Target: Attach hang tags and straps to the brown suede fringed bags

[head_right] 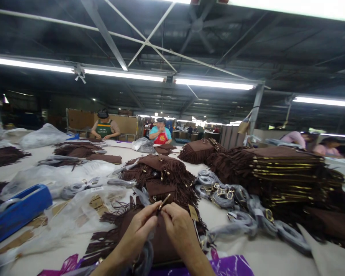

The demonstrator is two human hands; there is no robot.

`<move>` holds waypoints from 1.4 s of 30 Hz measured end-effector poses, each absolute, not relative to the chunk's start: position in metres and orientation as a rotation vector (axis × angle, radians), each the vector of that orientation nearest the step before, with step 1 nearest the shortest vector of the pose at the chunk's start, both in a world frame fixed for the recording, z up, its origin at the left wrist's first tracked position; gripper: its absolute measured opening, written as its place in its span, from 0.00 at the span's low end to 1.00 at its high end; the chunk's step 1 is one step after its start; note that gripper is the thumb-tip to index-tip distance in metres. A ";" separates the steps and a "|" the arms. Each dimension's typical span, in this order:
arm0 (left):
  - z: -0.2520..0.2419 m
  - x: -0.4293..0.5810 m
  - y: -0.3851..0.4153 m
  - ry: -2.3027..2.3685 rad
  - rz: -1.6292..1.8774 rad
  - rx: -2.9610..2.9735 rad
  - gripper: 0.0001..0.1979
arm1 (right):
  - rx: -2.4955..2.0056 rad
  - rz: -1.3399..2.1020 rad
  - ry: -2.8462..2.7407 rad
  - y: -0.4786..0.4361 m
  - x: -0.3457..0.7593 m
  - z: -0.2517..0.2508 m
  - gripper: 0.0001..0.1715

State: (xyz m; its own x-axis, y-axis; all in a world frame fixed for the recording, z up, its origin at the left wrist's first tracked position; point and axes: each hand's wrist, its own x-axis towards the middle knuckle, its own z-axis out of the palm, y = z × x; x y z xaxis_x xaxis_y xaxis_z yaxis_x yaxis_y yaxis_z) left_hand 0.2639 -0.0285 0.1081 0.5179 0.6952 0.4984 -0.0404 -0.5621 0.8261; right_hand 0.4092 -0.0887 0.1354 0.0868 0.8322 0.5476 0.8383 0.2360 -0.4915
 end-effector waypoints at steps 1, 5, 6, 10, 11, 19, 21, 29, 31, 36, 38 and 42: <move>0.110 0.270 -0.028 0.537 1.118 1.863 0.18 | -1.579 -0.043 -1.720 -0.089 0.411 0.134 0.16; 0.119 0.294 -0.020 0.625 1.192 1.833 0.13 | -1.568 -0.097 -1.755 -0.092 0.417 0.132 0.17; 0.122 0.297 -0.019 0.627 1.204 1.864 0.11 | -1.555 -0.097 -1.754 -0.094 0.418 0.133 0.17; 0.154 0.296 -0.026 0.517 1.273 2.131 0.11 | -1.483 -0.219 -1.577 -0.111 0.420 0.139 0.11; 0.166 0.294 -0.030 0.482 1.310 2.220 0.12 | -1.455 -0.270 -1.501 -0.117 0.420 0.142 0.09; 0.253 0.296 -0.075 0.176 1.285 2.641 0.15 | -1.225 -0.122 -1.435 -0.145 0.420 0.179 0.14; 0.251 0.289 -0.072 0.118 1.250 2.570 0.13 | -1.192 -0.058 -1.413 -0.152 0.425 0.185 0.11; 0.107 0.219 -0.037 0.663 0.281 2.914 0.12 | -1.058 0.345 -1.066 -0.178 0.476 0.184 0.13; 0.075 0.215 -0.033 0.778 0.211 2.950 0.04 | -1.013 0.441 -1.033 -0.181 0.484 0.183 0.14; 0.067 0.223 -0.015 0.959 0.248 2.821 0.08 | -0.950 0.734 -1.112 -0.188 0.495 0.172 0.12; 0.075 0.226 -0.004 1.028 0.256 2.746 0.10 | -1.025 0.804 -1.149 -0.190 0.498 0.164 0.14; 0.080 0.229 0.013 1.061 0.284 2.673 0.12 | -1.329 0.899 -1.285 -0.182 0.490 0.145 0.17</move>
